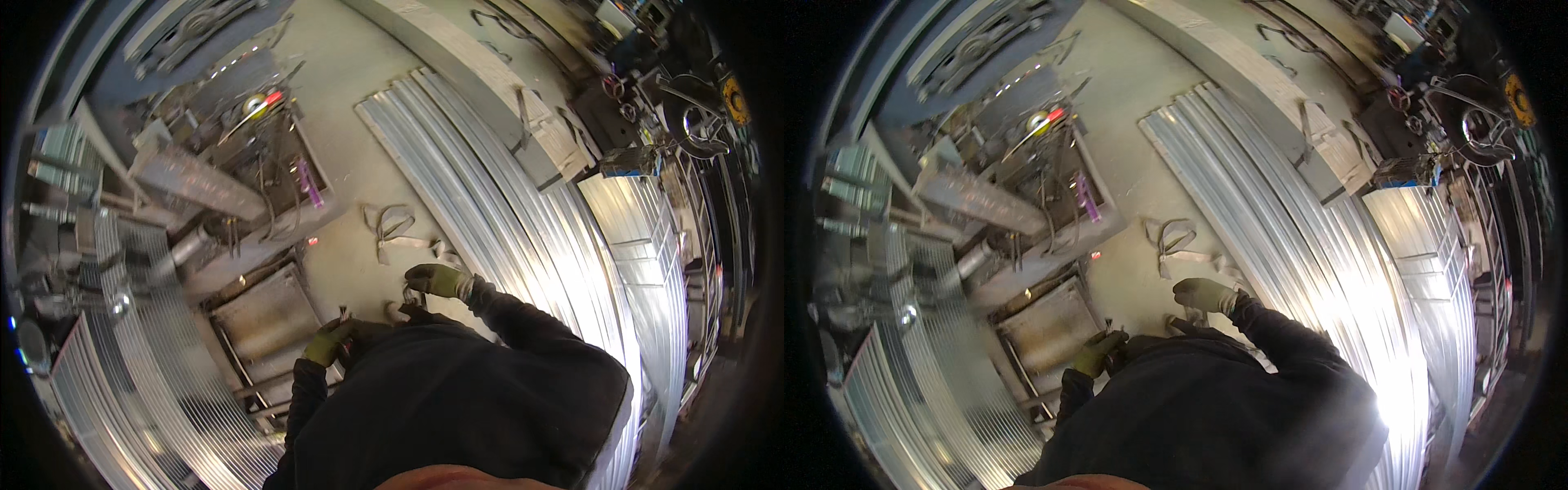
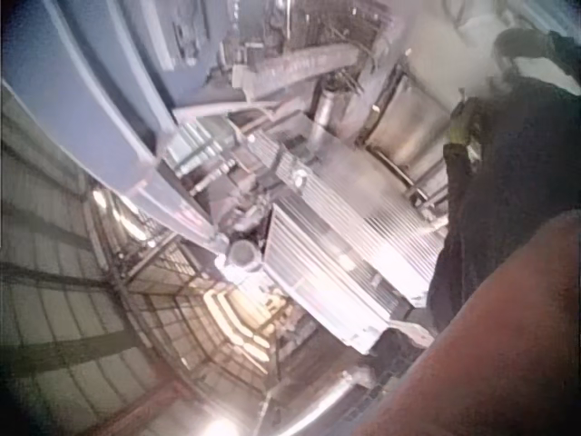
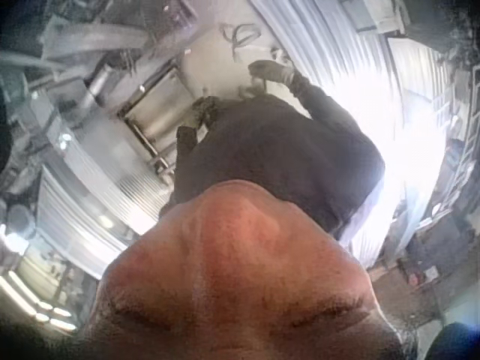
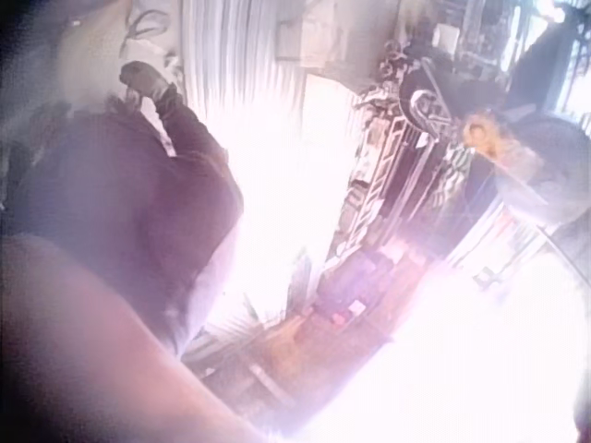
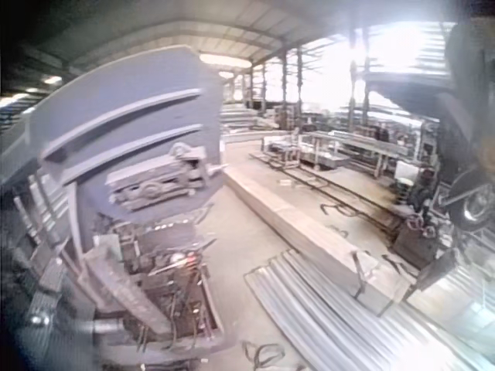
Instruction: The person repeatedly measures a large corrugated metal sheet with a tape measure, repositioning it multiple times on a metal frame. They also briefly operate a nearby control panel with buttons.
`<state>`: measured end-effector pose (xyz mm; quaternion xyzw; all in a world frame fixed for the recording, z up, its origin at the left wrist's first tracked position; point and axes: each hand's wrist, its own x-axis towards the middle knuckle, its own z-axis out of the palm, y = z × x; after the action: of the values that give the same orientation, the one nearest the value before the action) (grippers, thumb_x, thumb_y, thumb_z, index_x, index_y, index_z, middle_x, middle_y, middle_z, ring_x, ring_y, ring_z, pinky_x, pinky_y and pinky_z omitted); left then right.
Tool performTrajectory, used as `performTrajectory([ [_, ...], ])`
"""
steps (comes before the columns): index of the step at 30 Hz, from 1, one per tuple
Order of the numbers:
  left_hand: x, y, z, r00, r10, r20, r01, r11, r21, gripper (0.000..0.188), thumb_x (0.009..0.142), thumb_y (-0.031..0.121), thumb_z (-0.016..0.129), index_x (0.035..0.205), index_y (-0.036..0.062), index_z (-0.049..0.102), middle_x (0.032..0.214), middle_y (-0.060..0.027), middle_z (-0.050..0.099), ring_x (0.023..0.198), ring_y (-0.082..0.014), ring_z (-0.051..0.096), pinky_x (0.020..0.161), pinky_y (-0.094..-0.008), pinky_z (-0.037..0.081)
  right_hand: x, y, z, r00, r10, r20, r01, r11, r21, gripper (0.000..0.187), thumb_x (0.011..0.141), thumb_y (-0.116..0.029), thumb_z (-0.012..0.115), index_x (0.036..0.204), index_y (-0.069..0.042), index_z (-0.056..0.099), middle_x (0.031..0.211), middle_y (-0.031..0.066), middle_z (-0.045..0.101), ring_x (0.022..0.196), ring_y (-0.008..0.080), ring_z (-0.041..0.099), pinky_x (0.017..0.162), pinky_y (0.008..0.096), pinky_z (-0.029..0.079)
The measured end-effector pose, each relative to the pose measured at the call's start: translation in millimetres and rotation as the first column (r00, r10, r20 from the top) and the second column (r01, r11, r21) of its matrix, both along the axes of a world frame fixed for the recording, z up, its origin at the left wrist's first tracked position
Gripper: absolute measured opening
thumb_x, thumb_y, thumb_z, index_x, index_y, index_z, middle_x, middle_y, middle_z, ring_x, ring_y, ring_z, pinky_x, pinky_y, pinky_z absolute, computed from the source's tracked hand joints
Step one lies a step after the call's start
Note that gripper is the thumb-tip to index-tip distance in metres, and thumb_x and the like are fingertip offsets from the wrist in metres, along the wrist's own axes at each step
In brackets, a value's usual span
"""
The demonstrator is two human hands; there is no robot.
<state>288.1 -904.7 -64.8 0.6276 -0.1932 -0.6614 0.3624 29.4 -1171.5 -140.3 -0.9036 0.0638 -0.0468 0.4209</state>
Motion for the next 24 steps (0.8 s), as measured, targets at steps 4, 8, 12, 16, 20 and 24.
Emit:
performTrajectory([
  [4,19,-88,-39,0.990,0.012,-0.144,-0.009,1.000,0.022,0.031,0.104,0.024,0.053,0.123,0.0046,0.066,0.105,-0.0045,0.068,0.088,-0.0138,0.064,0.072,-0.0283,0.052,14,-50,28,0.925,-0.161,-0.343,0.299,0.867,0.398,0.035,0.097,-0.022,0.060,0.128,-0.007,0.065,0.135,0.0129,0.062,0.125,0.0296,0.059,0.104,0.0374,0.049],
  [8,58,-174,-73,0.863,-0.165,0.478,0.395,0.810,-0.433,0.027,0.103,0.018,0.054,0.124,0.0036,0.063,0.105,-0.0082,0.066,0.094,-0.0203,0.065,0.084,-0.0321,0.053,71,-148,50,0.918,-0.230,-0.322,0.368,0.795,0.482,0.042,0.102,-0.033,0.058,0.133,-0.005,0.063,0.135,0.0137,0.063,0.125,0.0282,0.059,0.106,0.0370,0.047],
  [12,124,-290,-83,0.972,0.062,-0.229,-0.091,0.989,-0.116,0.032,0.103,0.017,0.050,0.132,0.0064,0.060,0.117,-0.0093,0.067,0.101,-0.0198,0.065,0.090,-0.0363,0.053,111,-284,51,0.838,-0.371,-0.399,0.538,0.678,0.500,0.049,0.100,-0.038,0.061,0.135,-0.004,0.062,0.137,0.0147,0.063,0.127,0.0274,0.059,0.108,0.0372,0.045],
  [16,181,-427,-54,0.966,-0.200,0.164,0.228,0.958,-0.173,0.031,0.101,0.016,0.053,0.130,0.0080,0.063,0.116,-0.0089,0.066,0.103,-0.0208,0.065,0.091,-0.0351,0.052,84,-400,35,0.753,-0.619,-0.224,0.657,0.731,0.186,0.046,0.099,-0.033,0.067,0.135,-0.005,0.063,0.128,0.0133,0.069,0.116,0.0203,0.064,0.097,0.0335,0.051],
  [20,237,-561,-10,0.704,-0.495,0.509,0.655,0.729,-0.197,0.032,0.097,0.008,0.053,0.127,0.0079,0.065,0.117,-0.0093,0.067,0.108,-0.0242,0.065,0.092,-0.0339,0.052,39,-480,17,0.449,-0.796,-0.406,0.882,0.320,0.346,0.045,0.096,-0.031,0.067,0.129,-0.001,0.066,0.116,0.0148,0.073,0.106,0.0228,0.067,0.093,0.0341,0.052],
  [24,264,-681,-16,0.885,-0.388,0.256,0.412,0.910,-0.045,0.024,0.097,0.017,0.058,0.116,0.0073,0.069,0.106,-0.0073,0.068,0.099,-0.0182,0.066,0.084,-0.0322,0.052,46,-569,-15,0.396,-0.789,-0.470,0.908,0.262,0.326,0.047,0.095,-0.033,0.066,0.127,0.002,0.066,0.122,0.0178,0.072,0.117,0.0275,0.066,0.102,0.0369,0.049],
])
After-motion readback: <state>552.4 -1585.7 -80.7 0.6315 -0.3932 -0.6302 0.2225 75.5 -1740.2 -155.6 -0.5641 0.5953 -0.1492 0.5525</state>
